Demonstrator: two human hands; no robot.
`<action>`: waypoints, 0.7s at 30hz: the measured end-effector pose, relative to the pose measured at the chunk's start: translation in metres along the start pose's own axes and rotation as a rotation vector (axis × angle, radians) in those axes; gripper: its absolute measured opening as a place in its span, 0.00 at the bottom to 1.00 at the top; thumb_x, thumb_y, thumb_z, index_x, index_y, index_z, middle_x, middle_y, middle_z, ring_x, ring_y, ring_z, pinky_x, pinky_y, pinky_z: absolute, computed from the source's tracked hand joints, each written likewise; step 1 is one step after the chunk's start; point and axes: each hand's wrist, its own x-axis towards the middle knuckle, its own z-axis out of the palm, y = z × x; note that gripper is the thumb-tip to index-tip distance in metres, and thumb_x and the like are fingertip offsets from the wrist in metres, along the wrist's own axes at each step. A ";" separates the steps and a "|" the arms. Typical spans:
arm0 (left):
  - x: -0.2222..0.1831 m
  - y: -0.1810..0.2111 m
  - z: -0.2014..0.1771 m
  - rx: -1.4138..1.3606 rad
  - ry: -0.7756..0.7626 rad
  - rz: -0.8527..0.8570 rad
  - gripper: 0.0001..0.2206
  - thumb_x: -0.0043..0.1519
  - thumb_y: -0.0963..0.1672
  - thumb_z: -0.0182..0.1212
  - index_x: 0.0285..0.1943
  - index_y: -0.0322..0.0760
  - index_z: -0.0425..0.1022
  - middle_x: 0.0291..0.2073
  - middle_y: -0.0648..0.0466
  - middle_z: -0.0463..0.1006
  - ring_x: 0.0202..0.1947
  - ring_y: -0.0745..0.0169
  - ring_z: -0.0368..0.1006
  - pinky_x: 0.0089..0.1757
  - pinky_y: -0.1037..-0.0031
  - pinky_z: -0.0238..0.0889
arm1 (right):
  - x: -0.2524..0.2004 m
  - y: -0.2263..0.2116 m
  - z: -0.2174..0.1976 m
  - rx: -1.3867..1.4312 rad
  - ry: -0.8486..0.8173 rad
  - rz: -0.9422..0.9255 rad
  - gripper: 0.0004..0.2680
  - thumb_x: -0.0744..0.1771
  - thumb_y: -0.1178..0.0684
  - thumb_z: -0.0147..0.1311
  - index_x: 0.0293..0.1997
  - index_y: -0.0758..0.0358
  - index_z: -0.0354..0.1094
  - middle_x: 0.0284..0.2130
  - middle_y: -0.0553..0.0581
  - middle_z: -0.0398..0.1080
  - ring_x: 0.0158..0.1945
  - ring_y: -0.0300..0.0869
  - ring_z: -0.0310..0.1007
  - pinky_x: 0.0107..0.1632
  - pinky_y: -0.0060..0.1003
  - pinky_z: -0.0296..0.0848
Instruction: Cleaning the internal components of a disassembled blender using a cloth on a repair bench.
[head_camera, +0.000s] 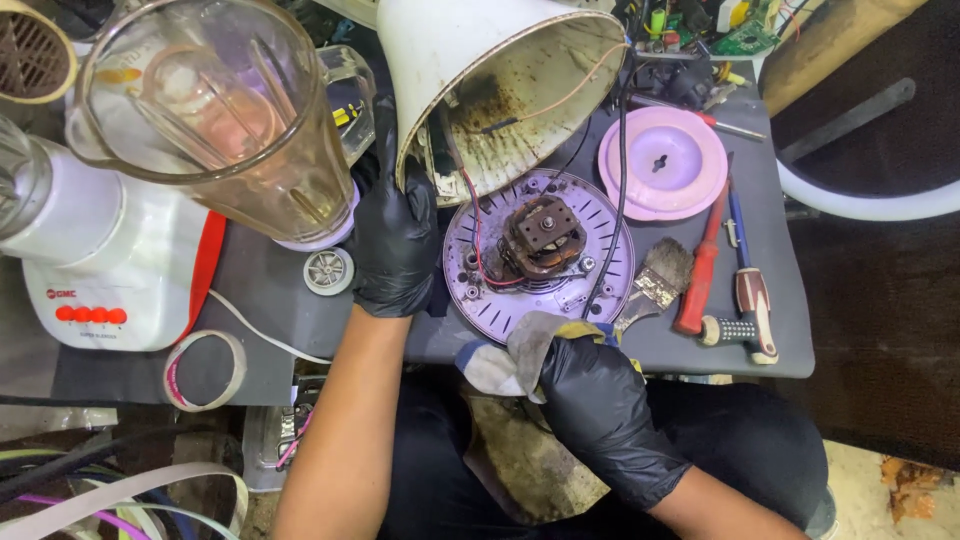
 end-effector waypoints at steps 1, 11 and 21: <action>0.001 -0.001 0.001 -0.025 -0.012 -0.001 0.25 0.76 0.42 0.45 0.83 0.46 0.45 0.65 0.39 0.78 0.34 0.39 0.76 0.37 0.57 0.66 | 0.000 0.000 -0.001 -0.024 -0.004 -0.030 0.15 0.64 0.44 0.56 0.42 0.68 0.71 0.31 0.68 0.72 0.32 0.60 0.72 0.35 0.52 0.73; 0.012 -0.008 0.003 -0.098 -0.097 -0.016 0.25 0.78 0.43 0.44 0.84 0.50 0.42 0.51 0.36 0.82 0.36 0.39 0.77 0.38 0.59 0.63 | 0.005 0.001 -0.009 0.166 -0.015 0.029 0.17 0.64 0.41 0.60 0.55 0.54 0.75 0.39 0.63 0.76 0.40 0.59 0.76 0.43 0.51 0.74; 0.007 -0.030 0.021 -0.092 -0.076 0.058 0.23 0.78 0.43 0.43 0.82 0.40 0.45 0.74 0.39 0.66 0.64 0.31 0.76 0.55 0.54 0.71 | 0.008 -0.001 -0.014 0.094 0.075 0.029 0.16 0.66 0.40 0.58 0.47 0.64 0.75 0.34 0.65 0.74 0.35 0.59 0.74 0.38 0.51 0.74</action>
